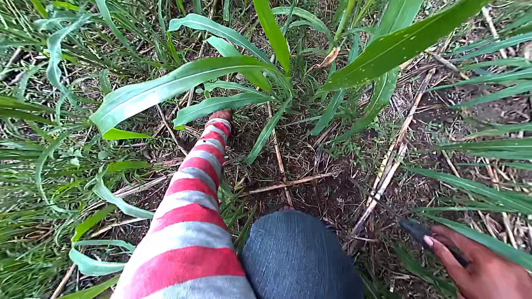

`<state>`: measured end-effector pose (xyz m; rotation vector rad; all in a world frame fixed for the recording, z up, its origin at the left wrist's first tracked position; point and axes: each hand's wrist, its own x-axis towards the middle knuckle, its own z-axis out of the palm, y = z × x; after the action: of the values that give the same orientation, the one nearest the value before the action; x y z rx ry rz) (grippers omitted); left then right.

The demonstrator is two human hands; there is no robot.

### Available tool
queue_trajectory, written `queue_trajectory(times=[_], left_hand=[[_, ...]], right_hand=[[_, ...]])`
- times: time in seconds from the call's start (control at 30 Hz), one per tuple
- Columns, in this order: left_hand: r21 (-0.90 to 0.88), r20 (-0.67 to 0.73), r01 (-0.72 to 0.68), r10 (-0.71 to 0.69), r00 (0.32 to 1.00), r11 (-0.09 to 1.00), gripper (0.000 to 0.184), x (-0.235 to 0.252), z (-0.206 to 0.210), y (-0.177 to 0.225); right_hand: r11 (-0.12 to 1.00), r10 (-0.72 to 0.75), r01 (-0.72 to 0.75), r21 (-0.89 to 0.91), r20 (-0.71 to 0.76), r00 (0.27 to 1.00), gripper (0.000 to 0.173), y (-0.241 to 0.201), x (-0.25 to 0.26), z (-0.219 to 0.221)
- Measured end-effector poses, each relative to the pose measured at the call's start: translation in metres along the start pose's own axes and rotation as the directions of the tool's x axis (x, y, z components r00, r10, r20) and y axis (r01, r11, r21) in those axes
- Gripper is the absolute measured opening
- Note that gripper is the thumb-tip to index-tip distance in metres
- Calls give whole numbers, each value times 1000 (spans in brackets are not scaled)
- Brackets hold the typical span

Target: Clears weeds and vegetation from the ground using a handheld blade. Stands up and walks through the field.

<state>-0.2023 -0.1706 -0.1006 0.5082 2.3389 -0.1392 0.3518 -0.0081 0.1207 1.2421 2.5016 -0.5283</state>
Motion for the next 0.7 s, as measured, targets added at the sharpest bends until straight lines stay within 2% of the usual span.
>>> queue_trajectory(times=[0.1,0.17,0.23,0.3,0.33,0.37,0.4,0.43,0.47,0.5,0.53,0.6,0.63,0.67,0.7], left_hand=[[34,21,-56,55,998,998,42,-7,16,-7],[124,96,-173,161,982,977,41,-30,25,1],[232,187,-346,307,933,909,39,-56,33,14],[261,166,-433,402,901,863,39,-68,37,20],[226,86,-403,394,915,887,41,-67,37,20],[155,-16,-320,326,945,935,46,-59,36,19],[60,-94,-197,202,975,979,56,-47,33,19],[-22,-132,-62,58,990,998,65,-32,29,19],[-76,-136,50,-60,989,996,67,-15,26,19],[-102,-132,99,-112,985,990,61,0,24,15],[-85,-135,95,-105,985,992,52,9,23,12],[-33,-265,-57,46,963,998,41,1,23,20],[-7,-250,-108,103,963,994,39,-24,9,37],[49,116,10,-16,993,999,47,-56,-37,69],[81,227,103,-119,967,991,50,-74,-56,90]], right_hand=[[1000,-6,6,6,-2,1000,42,-1,1,0],[1000,-2,2,7,-6,1000,43,0,1,0],[1000,-8,8,10,-5,1000,43,1,1,1],[1000,-20,20,5,2,1000,42,1,3,0],[1000,-24,24,0,1,1000,42,1,3,-1],[1000,-23,23,-8,0,1000,42,1,3,-2],[1000,-19,19,-15,1,1000,42,0,3,-4],[1000,-11,11,-23,0,1000,42,-1,3,-6],[1000,-3,3,-27,-1,1000,42,-2,3,-7],[1000,1,-1,-30,-11,1000,42,-2,3,-6],[999,-2,0,-43,-37,999,43,-1,3,-3],[997,-17,5,-83,-144,989,49,3,2,6],[995,-23,5,-96,-183,983,51,4,2,10],[996,-21,3,-93,-192,981,51,3,2,11],[996,-17,1,-85,-186,982,48,0,3,9]])
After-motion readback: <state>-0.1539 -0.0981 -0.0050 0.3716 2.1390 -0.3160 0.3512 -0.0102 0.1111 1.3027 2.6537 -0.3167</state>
